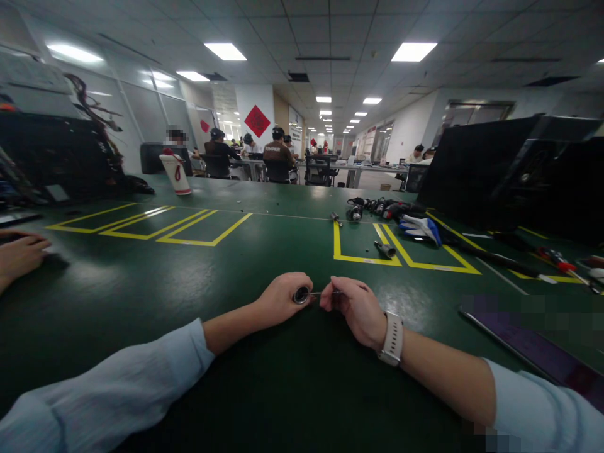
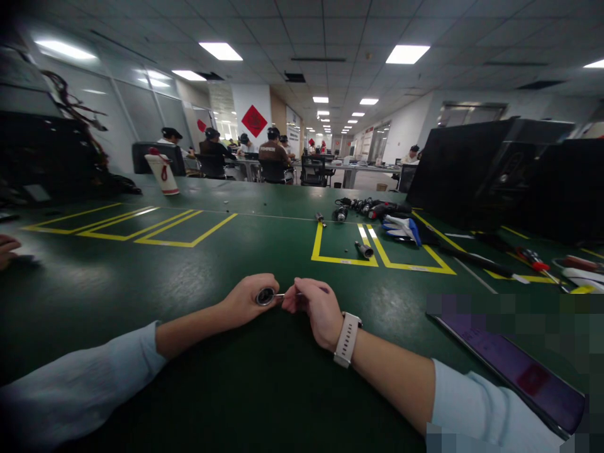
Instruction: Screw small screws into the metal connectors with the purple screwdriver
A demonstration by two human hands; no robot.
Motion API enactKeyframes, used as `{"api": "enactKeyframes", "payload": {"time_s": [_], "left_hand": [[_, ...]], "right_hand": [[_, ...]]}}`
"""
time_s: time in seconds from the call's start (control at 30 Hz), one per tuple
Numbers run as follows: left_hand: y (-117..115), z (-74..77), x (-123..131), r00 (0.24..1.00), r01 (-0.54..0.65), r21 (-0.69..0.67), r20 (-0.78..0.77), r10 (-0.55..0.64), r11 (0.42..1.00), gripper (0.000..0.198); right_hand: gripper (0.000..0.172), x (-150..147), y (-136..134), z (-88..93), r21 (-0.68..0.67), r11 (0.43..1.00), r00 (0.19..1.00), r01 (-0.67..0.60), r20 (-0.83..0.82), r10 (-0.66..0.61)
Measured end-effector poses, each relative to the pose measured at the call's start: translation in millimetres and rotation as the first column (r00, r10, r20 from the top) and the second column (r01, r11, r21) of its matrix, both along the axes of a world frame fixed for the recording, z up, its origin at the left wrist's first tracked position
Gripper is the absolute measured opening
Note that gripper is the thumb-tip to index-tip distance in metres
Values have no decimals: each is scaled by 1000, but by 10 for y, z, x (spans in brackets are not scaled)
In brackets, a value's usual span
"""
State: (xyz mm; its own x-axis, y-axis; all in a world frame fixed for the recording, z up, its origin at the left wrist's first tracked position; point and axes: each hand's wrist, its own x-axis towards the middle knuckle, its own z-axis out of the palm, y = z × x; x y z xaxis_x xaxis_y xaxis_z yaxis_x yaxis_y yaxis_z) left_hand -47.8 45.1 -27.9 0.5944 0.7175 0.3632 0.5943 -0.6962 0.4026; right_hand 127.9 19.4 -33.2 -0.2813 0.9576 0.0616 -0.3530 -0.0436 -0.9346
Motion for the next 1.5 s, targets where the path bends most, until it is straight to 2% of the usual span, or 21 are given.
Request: {"api": "enactKeyframes", "payload": {"time_s": [0.1,0.3,0.43,0.53,0.63,0.73,0.8,0.9,1.03,1.17,1.5], "left_hand": [[-4,16,7,999,-6,-32,39,7,999,11],[3,7,6,999,-29,-26,18,30,999,7],[15,-8,2,999,-21,-32,42,22,999,8],[19,-9,1,998,-22,-54,50,25,998,11],[17,-14,5,999,-37,-54,15,38,998,8],[9,-14,14,999,-45,-42,-26,44,998,7],[1,-6,19,998,-33,-35,-52,31,999,8],[-9,10,20,996,-13,-23,-84,12,1000,8],[-1,14,8,998,-24,-42,-53,22,999,8],[13,5,1,998,-54,-72,27,56,996,7],[25,-25,-4,970,-59,-100,231,81,993,11]], "right_hand": [[29,7,-5,19,-42,998,998,-37,-45,35],[29,0,-54,23,112,994,1000,9,12,-11],[29,0,-34,7,94,995,999,-40,3,39],[31,12,-38,24,142,990,1000,6,9,-7],[32,7,-107,67,320,946,975,45,190,-111],[31,-21,-203,111,505,862,890,29,380,-253],[32,-37,-237,126,540,841,855,28,423,-300],[34,-38,-210,112,440,897,890,40,391,-232],[32,-14,-92,32,214,976,979,26,194,-68],[30,3,-16,-36,52,999,1000,-10,19,9],[30,7,-47,38,79,996,996,-46,-76,52]]}}
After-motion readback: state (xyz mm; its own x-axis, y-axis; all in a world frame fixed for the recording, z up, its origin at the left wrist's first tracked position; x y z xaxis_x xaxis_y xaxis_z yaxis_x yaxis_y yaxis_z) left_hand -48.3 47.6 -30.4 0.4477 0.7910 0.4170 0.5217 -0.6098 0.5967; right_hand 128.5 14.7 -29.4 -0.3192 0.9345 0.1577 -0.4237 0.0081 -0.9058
